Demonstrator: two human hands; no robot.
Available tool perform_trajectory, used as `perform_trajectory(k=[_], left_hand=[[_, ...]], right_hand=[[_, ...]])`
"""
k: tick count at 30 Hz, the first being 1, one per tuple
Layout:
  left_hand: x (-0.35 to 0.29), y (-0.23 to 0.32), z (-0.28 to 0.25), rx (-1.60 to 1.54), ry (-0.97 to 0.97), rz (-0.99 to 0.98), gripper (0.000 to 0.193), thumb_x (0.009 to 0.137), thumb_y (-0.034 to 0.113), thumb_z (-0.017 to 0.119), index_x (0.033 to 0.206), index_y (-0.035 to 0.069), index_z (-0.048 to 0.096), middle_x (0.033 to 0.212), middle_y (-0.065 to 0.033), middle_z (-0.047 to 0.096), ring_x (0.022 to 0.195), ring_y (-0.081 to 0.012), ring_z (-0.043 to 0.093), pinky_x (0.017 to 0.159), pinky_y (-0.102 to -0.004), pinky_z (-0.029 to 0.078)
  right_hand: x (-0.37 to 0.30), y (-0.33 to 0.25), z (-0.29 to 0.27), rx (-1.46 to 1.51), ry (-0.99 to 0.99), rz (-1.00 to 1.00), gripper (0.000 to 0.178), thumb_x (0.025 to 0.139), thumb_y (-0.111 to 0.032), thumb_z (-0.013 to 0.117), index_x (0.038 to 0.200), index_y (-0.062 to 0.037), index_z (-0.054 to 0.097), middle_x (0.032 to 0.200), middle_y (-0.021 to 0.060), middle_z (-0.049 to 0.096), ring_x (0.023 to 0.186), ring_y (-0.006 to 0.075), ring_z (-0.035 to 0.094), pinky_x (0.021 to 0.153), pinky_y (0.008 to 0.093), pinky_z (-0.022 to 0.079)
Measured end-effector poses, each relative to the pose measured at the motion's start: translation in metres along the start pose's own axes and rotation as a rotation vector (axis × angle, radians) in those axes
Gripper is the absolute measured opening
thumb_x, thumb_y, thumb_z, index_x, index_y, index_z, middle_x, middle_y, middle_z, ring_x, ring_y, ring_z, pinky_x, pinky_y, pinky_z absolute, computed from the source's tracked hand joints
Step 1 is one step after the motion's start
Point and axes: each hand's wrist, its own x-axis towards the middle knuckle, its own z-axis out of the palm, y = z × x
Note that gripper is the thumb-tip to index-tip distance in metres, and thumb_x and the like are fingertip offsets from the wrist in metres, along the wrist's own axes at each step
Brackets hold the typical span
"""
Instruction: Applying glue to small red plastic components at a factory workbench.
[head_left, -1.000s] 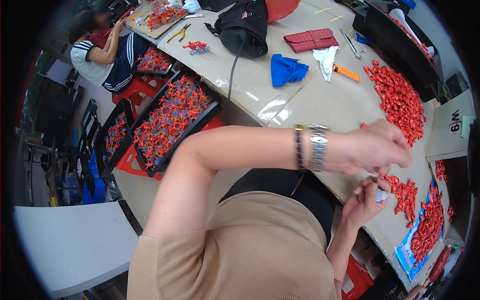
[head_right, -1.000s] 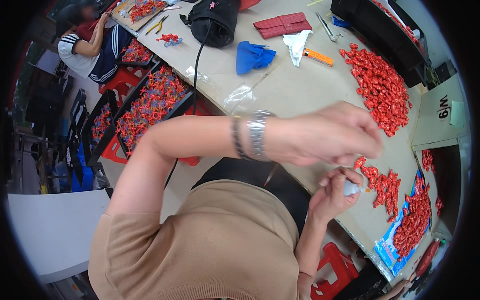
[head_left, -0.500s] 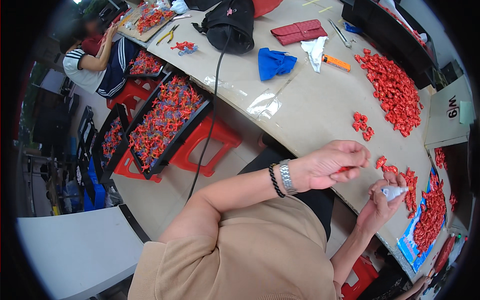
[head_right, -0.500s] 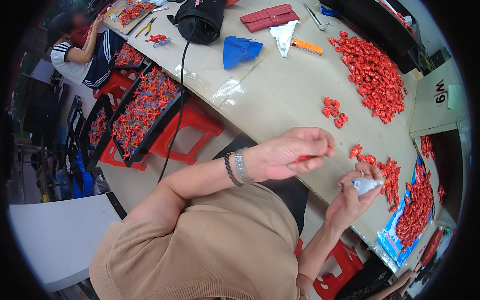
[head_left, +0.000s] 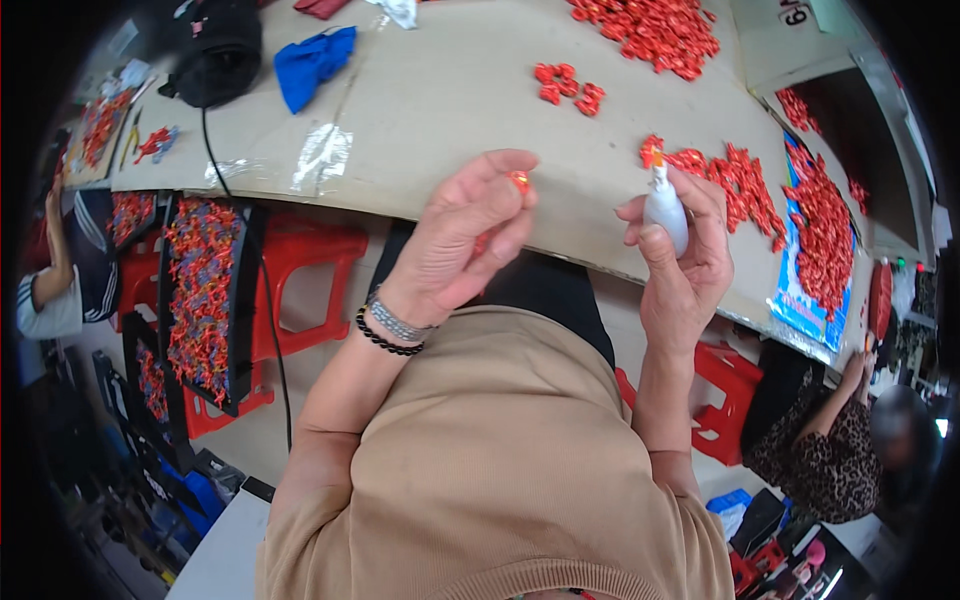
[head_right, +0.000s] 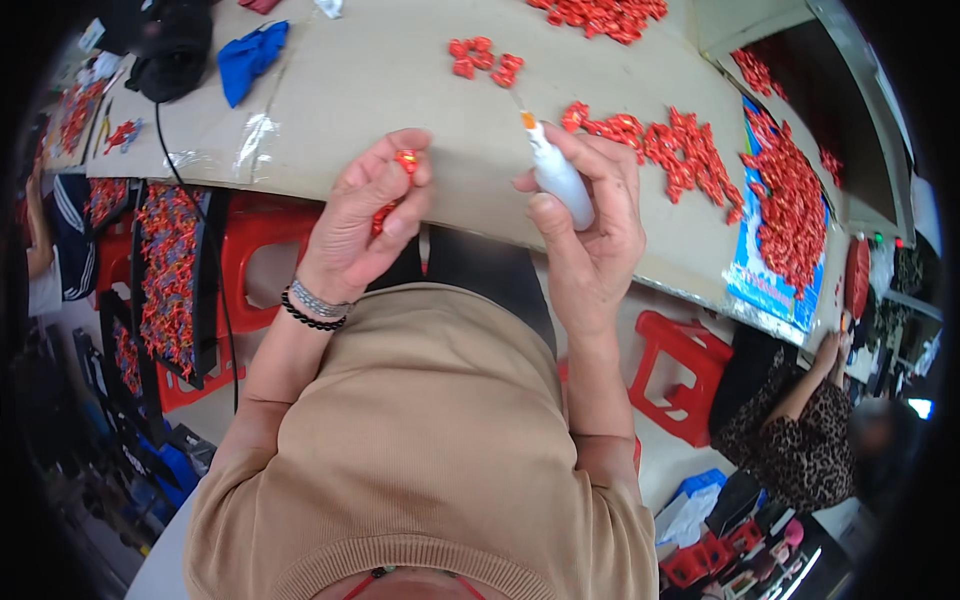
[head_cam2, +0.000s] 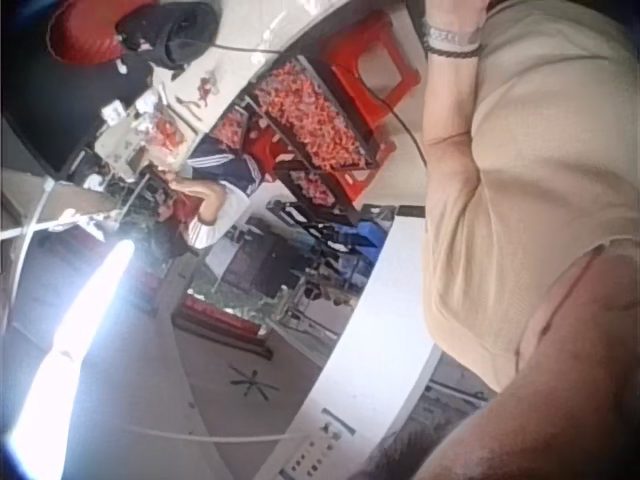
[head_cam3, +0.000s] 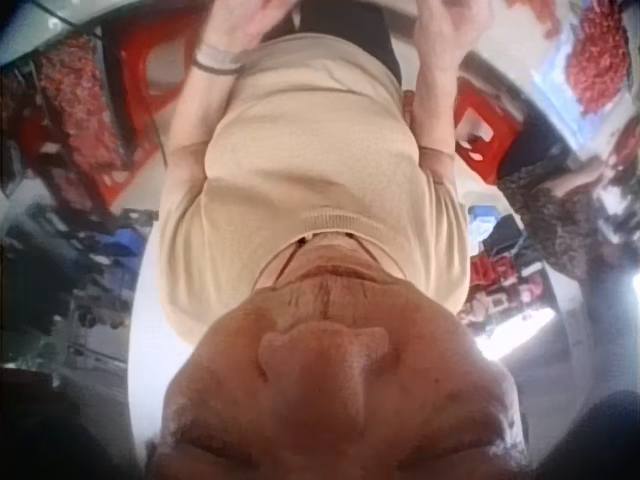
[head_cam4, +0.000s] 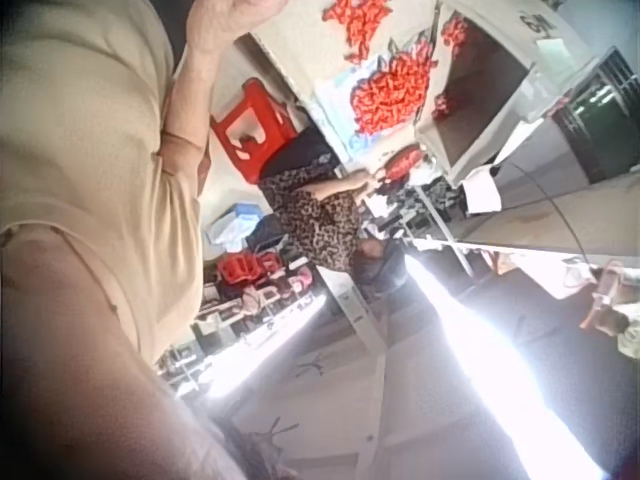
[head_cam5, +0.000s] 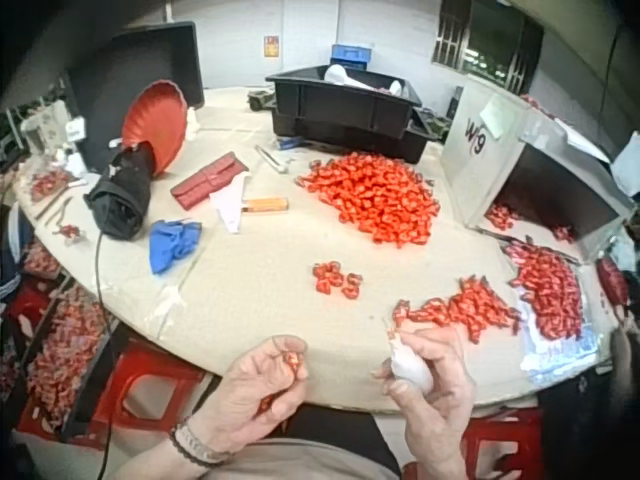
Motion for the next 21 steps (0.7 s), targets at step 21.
perform_trajectory(k=[21], left_hand=[[-0.003, -0.022, 0.004, -0.024, 0.027, 0.052, 0.026, 0.094, 0.018, 0.059, 0.116, 0.006, 0.054, 0.087, -0.0021, 0.058, 0.052, -0.0055, 0.041, 0.040, -0.0175, 0.030]], right_hand=[[-0.007, 0.003, 0.000, 0.260, 0.112, -0.251, 0.023, 0.084, -0.003, 0.065, 0.103, -0.0012, 0.052, 0.101, 0.0192, 0.064, 0.091, 0.0186, 0.061, 0.077, 0.0268, 0.049]])
